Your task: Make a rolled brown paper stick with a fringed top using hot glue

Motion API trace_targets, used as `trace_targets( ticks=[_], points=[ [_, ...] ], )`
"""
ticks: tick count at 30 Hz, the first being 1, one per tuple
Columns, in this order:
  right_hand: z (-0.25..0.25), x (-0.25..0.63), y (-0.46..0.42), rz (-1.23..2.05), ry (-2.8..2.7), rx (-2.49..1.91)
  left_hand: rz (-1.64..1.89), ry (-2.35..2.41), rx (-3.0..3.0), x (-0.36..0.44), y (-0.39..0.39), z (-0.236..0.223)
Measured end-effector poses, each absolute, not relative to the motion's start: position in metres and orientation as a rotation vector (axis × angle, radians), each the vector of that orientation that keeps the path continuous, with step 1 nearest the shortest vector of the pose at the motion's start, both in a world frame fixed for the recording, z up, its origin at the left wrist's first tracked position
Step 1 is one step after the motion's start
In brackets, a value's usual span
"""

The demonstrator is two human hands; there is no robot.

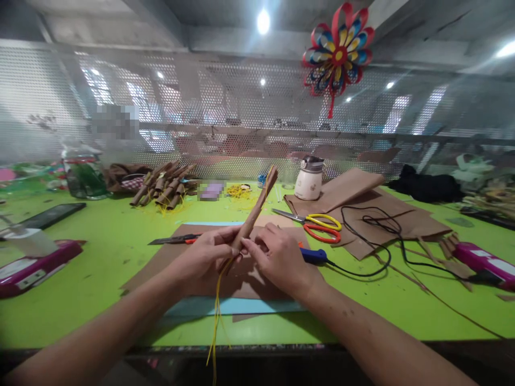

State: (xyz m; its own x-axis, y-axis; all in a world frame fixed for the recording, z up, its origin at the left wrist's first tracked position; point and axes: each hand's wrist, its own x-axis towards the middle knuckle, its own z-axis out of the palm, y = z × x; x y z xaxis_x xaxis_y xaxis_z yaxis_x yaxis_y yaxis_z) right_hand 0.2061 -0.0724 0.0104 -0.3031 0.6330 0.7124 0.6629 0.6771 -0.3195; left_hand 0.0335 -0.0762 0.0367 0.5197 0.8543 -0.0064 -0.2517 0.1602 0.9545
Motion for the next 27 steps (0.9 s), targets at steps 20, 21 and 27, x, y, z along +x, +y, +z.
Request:
trace_targets(
  ticks=[20,21,27],
  points=[
    [0.012,0.206,-0.065,0.701,-1.868,-1.083,1.209,0.656,0.987,0.025,-0.067,0.033],
    [0.011,0.203,-0.067,0.784,-1.882,-1.080,1.246,0.653,0.969,0.025,-0.067,0.033],
    [0.013,0.182,-0.078,1.191,-1.836,-0.953,1.348,0.651,0.899,0.026,-0.067,0.035]
  ],
)
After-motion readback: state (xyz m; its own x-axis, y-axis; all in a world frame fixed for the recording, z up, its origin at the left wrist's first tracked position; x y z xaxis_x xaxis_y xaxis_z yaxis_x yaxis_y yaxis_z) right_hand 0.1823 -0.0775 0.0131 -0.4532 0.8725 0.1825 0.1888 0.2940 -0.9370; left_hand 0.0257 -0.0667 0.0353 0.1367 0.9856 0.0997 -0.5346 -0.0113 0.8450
